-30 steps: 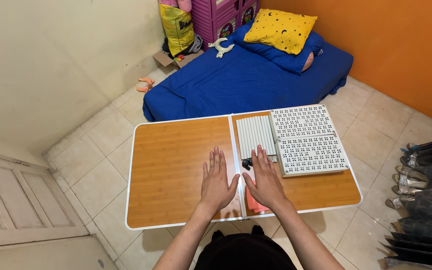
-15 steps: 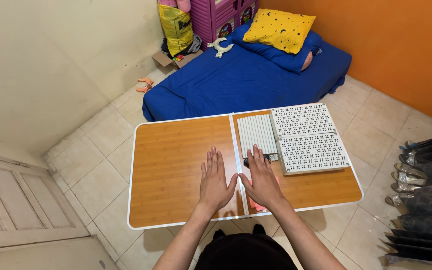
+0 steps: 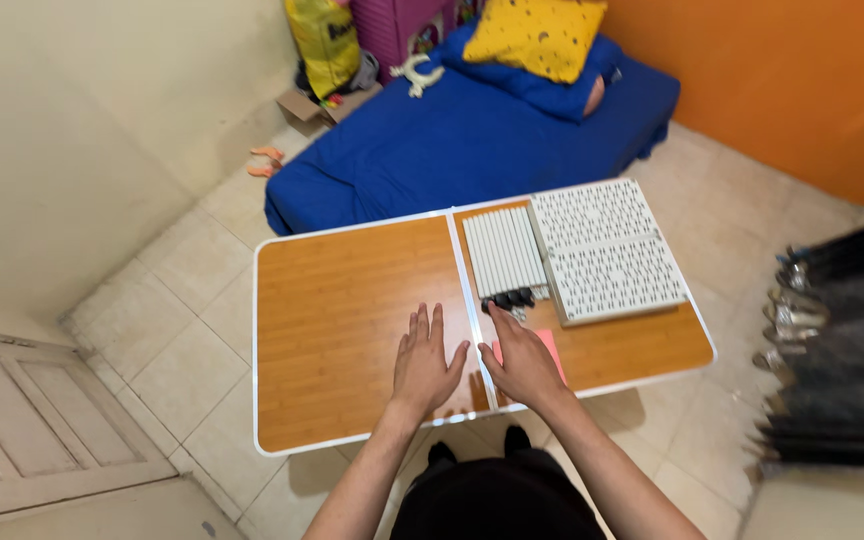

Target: The person wipes a white perforated plastic panel with a pink cloth, then inserts white cylindrical rods into the panel's holes to form a frame. The person continues inserting rods and wiping them with the cloth while assembling the structure on a wooden table.

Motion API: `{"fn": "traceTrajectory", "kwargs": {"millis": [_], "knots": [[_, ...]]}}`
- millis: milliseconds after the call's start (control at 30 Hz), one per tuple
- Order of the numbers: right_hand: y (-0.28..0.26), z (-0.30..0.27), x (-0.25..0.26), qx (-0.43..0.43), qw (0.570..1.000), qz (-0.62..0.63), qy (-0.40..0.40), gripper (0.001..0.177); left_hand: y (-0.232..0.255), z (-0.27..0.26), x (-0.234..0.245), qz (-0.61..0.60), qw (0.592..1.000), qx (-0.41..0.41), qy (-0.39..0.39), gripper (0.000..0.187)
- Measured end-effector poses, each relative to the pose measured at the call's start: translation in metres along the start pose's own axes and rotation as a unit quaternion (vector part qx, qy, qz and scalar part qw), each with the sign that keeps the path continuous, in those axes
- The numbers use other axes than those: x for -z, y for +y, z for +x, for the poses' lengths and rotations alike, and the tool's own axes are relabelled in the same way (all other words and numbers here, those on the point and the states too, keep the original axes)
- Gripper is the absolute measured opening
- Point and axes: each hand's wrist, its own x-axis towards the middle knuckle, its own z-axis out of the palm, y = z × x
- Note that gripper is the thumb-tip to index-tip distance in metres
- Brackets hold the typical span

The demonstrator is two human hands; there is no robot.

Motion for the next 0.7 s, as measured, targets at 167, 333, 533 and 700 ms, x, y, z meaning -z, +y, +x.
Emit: {"fn": "traceTrajectory", "kwargs": {"millis": [167, 333, 533, 700], "knots": [[0.009, -0.025, -0.008, -0.17, 0.98, 0.013, -0.106, 0.049, -0.015, -0.009, -0.013, -0.011, 0.999, 0.021, -0.044, 0.06], [0.044, -0.05, -0.023, -0.235, 0.958, -0.02, -0.165, 0.043, -0.043, -0.013, -0.044, -0.113, 0.97, 0.121, -0.178, 0.054], [0.101, -0.066, -0.033, -0.275, 0.939, -0.04, -0.204, 0.045, -0.075, -0.024, -0.087, -0.143, 0.943, 0.16, -0.255, 0.058], [0.143, -0.054, -0.031, -0.293, 0.925, -0.048, -0.235, 0.047, -0.079, -0.018, -0.112, -0.167, 0.933, 0.203, -0.246, 0.06]]}}
